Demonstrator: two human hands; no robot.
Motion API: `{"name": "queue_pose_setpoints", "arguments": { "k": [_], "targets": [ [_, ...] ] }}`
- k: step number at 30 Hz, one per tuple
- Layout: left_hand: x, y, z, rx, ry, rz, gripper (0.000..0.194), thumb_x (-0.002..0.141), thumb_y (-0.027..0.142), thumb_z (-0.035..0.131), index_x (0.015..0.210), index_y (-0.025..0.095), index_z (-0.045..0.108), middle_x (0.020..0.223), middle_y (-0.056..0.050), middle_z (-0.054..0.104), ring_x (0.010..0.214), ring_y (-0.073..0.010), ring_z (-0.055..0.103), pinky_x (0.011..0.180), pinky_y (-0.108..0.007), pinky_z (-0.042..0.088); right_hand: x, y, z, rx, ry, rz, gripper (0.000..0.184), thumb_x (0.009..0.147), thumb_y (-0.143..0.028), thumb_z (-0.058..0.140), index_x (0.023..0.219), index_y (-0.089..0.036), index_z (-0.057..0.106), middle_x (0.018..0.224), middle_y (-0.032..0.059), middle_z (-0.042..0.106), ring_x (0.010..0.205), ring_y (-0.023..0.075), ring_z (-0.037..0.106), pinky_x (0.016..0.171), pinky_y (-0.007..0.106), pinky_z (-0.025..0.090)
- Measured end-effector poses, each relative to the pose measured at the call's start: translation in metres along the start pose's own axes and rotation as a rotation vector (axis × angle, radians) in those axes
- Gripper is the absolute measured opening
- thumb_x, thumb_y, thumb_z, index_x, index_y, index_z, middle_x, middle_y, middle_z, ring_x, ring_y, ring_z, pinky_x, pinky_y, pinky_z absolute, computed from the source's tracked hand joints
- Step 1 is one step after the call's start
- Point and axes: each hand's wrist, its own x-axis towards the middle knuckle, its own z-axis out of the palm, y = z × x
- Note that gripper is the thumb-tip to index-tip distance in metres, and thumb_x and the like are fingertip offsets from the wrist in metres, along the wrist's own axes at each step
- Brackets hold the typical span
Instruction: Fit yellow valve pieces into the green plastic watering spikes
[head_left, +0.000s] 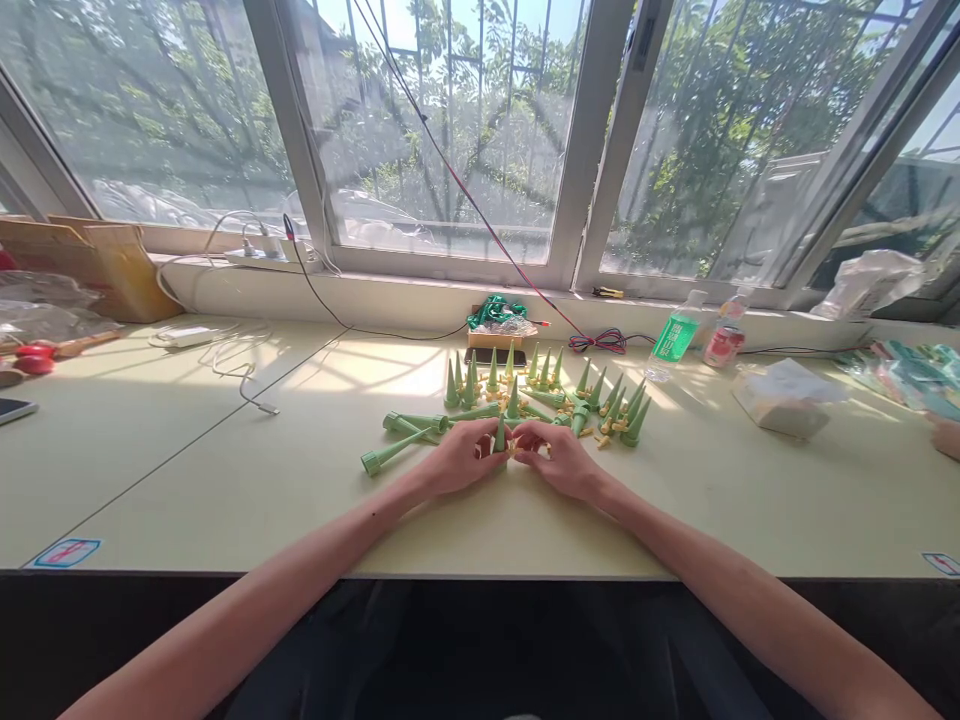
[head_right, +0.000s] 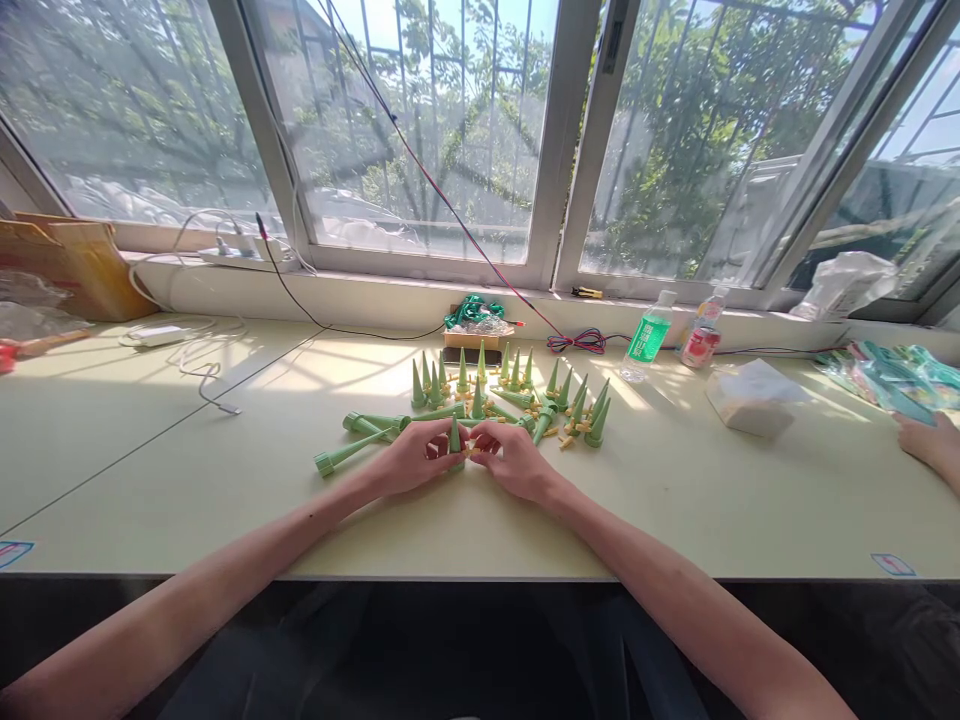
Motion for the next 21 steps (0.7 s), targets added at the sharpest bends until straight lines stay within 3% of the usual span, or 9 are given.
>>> {"name": "queue_pose_setpoints", "arguments": {
  "k": [9,16,21],
  "targets": [
    [0.0003,0.0012,-0.0007,0.006,-0.007,0.007,0.008,0.085,0.022,0.06,0.09,0.015,0.062,0.081,-0.001,0.062,0.061,-0.0095,0.054,0.056,-0.02,0.045,0.0004,0.0029,0.0014,-0.012,-0.004,0.008,0.009,0.087,-0.019,0.062,0.095,-0.019,0.066,0.078,0.0013,0.071,0.072,0.0155,0.064,0.067,0.026,0.048],
    [-0.0004,-0.0006,-0.0008,0.008,0.002,0.003,0.008,0.085,0.022,0.061,0.091,0.016,0.062,0.082,-0.001,0.063,0.061,-0.0088,0.053,0.055,-0.019,0.044,0.0002,-0.0024,-0.0009,-0.015,0.005,0.002,0.017,0.082,-0.018,0.068,0.099,-0.019,0.066,0.086,0.0043,0.071,0.082,0.0179,0.066,0.071,0.028,0.05],
    [-0.0002,-0.0013,0.0003,-0.001,0.003,0.007,0.01,0.085,0.021,0.061,0.093,0.016,0.063,0.079,0.0,0.062,0.059,-0.0084,0.053,0.054,-0.019,0.043,0.0006,-0.0017,-0.0005,0.0,0.022,-0.002,0.018,0.08,-0.016,0.07,0.098,-0.019,0.065,0.082,0.0021,0.07,0.077,0.0164,0.066,0.069,0.027,0.05]
  ]
}}
